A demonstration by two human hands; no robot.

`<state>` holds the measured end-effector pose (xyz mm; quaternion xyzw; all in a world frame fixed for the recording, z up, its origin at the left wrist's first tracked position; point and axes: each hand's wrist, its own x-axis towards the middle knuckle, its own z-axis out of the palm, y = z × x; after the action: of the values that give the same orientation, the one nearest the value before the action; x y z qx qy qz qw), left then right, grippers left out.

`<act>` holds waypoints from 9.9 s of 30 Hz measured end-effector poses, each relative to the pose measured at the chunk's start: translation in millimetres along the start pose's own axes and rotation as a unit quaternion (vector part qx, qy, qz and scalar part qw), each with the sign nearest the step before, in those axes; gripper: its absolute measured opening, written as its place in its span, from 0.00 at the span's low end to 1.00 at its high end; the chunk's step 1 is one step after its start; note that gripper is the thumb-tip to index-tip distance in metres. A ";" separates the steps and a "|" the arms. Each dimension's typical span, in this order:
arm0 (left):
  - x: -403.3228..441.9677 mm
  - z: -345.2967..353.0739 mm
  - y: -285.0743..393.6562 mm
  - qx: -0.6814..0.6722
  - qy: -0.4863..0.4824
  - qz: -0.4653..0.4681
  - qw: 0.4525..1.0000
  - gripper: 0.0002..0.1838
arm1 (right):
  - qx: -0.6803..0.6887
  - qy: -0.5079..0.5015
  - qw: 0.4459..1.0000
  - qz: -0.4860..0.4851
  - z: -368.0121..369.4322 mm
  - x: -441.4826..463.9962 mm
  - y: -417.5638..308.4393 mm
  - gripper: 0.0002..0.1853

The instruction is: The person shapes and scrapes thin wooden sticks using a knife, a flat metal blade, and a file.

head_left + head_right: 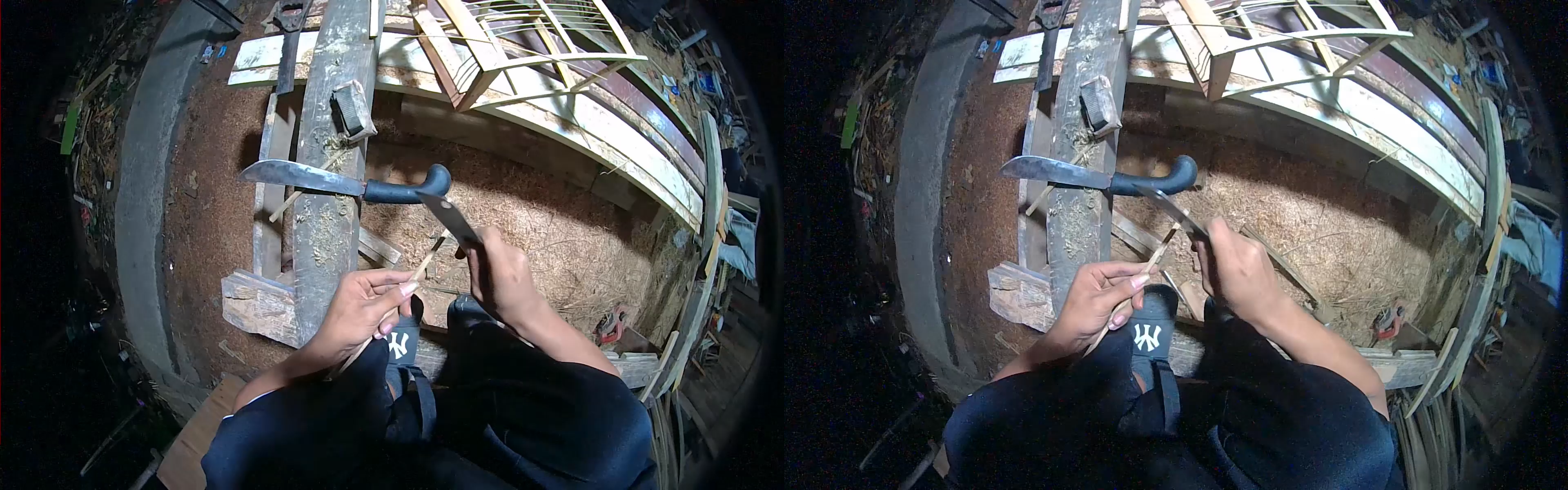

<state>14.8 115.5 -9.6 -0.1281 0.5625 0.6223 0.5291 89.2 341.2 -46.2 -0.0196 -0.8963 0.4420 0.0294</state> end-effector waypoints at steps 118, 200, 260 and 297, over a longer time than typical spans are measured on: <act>-2.5 0.9 -4.0 -0.049 0.029 -0.058 0.997 0.16 | -0.049 -0.127 0.990 -0.029 6.5 2.1 -15.8 0.09; -1.4 4.6 -4.2 0.087 -0.004 0.003 0.996 0.19 | -0.101 -0.109 0.987 -0.058 0.2 5.1 -20.7 0.12; 3.1 3.6 -7.9 0.048 0.046 -0.022 0.998 0.16 | -0.137 -0.166 0.976 -0.031 -3.1 21.7 -4.1 0.13; 5.6 5.2 -13.6 0.048 0.032 -0.019 0.998 0.17 | -0.138 -0.100 0.985 0.000 -0.4 23.3 5.5 0.14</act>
<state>25.7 120.1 -19.7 -0.1335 0.6060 0.5799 0.5280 66.0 346.4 -49.4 0.0214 -0.9471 0.3138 -0.0636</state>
